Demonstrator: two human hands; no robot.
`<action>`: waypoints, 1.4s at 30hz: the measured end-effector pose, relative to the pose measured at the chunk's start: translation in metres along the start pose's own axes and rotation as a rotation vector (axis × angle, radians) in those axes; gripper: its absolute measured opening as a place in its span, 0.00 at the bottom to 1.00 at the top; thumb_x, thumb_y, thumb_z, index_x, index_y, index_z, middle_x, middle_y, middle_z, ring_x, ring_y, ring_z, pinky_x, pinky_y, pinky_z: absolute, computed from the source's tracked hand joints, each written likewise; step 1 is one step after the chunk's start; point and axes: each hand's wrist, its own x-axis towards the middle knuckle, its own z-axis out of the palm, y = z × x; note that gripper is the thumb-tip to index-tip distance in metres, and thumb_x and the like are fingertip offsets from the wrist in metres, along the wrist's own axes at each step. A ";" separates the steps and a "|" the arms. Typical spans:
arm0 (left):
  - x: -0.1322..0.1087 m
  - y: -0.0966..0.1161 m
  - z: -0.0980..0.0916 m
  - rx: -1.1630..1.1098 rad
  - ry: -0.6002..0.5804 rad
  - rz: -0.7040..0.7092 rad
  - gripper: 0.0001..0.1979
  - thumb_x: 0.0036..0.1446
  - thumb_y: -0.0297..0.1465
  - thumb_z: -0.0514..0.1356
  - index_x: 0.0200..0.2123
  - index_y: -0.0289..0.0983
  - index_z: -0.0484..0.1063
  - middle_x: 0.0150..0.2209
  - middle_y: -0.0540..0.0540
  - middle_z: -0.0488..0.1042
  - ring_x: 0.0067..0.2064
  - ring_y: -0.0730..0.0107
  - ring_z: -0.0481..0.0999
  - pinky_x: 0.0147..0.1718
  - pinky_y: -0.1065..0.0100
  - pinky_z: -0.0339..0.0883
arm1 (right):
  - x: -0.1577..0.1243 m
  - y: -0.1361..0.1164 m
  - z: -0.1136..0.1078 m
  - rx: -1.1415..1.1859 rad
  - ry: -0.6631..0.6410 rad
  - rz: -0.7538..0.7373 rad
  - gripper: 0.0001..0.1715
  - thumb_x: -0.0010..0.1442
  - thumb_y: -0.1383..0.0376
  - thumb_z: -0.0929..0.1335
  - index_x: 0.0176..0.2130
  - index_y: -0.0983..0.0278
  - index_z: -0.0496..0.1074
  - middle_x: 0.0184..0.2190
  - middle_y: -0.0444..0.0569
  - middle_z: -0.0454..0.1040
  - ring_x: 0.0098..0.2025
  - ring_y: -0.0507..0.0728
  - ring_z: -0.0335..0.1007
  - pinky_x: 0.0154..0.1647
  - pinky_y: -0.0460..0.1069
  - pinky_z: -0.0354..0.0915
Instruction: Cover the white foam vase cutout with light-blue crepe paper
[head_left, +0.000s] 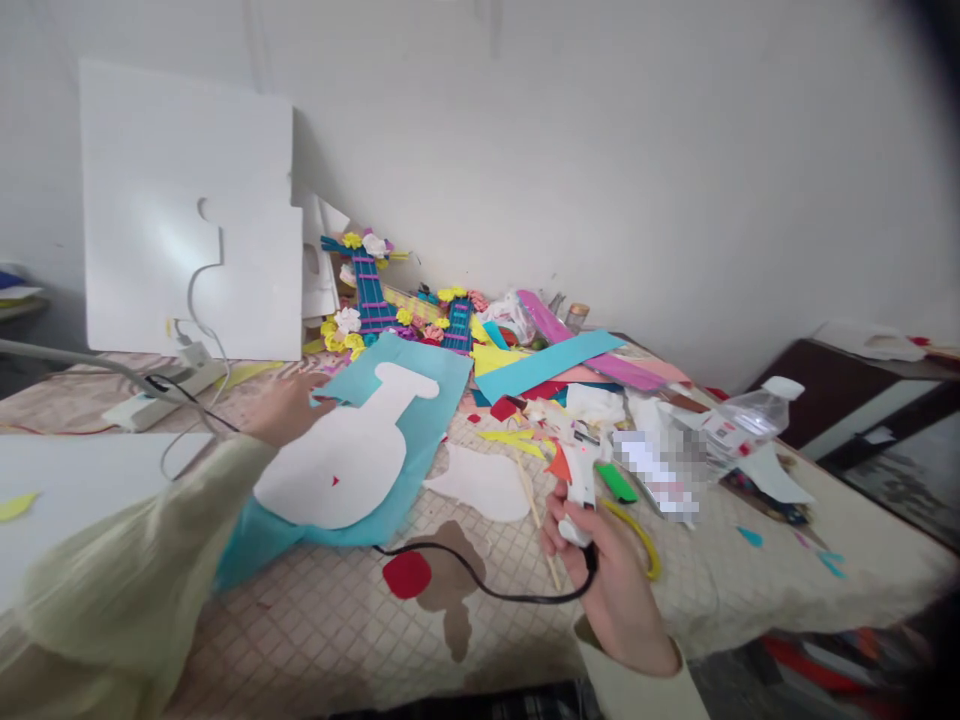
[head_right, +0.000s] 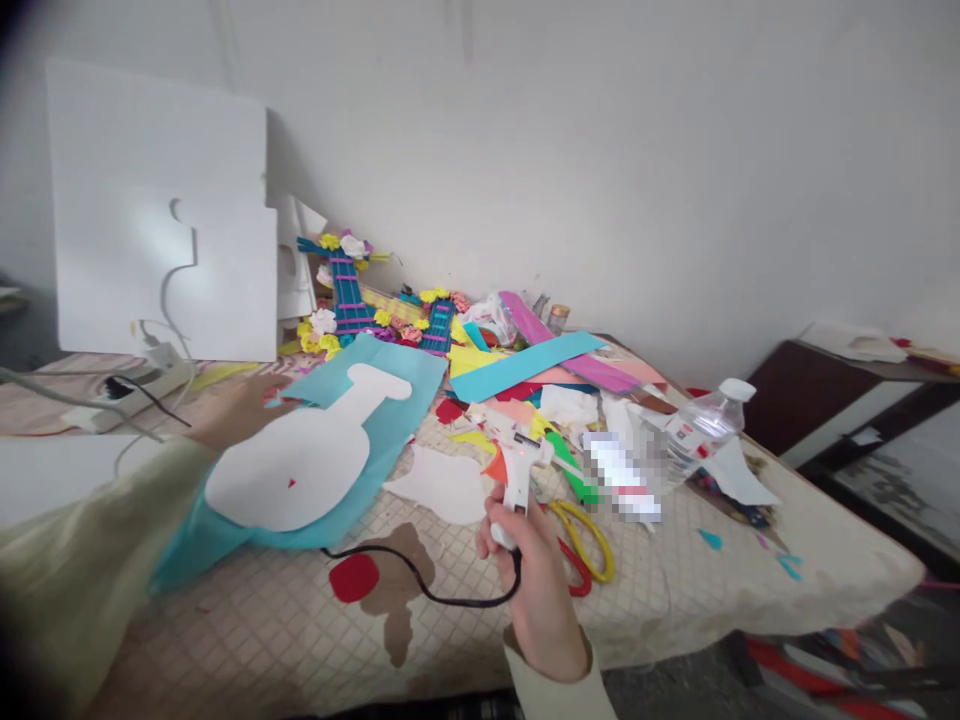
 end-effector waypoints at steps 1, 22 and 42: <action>-0.005 0.014 0.001 -0.015 -0.122 0.008 0.19 0.35 0.45 0.65 0.28 0.37 0.74 0.25 0.47 0.76 0.25 0.68 0.73 0.22 0.72 0.66 | -0.002 0.001 0.000 0.003 0.000 0.013 0.08 0.46 0.64 0.69 0.30 0.64 0.70 0.24 0.42 0.62 0.22 0.48 0.54 0.23 0.46 0.56; -0.011 0.129 0.066 -0.223 -0.685 -0.110 0.13 0.49 0.39 0.56 0.28 0.35 0.73 0.24 0.49 0.71 0.27 0.73 0.67 0.27 0.71 0.61 | -0.020 0.007 -0.002 0.299 0.036 0.024 0.17 0.54 0.53 0.62 0.27 0.63 0.69 0.20 0.41 0.56 0.19 0.48 0.50 0.20 0.45 0.55; 0.026 0.084 0.223 0.302 -0.910 -0.072 0.16 0.57 0.34 0.54 0.47 0.34 0.63 0.46 0.42 0.66 0.44 0.64 0.69 0.41 0.57 0.66 | -0.033 0.017 -0.045 0.318 -0.164 -0.145 0.18 0.51 0.50 0.62 0.30 0.60 0.69 0.19 0.43 0.59 0.18 0.50 0.55 0.18 0.47 0.56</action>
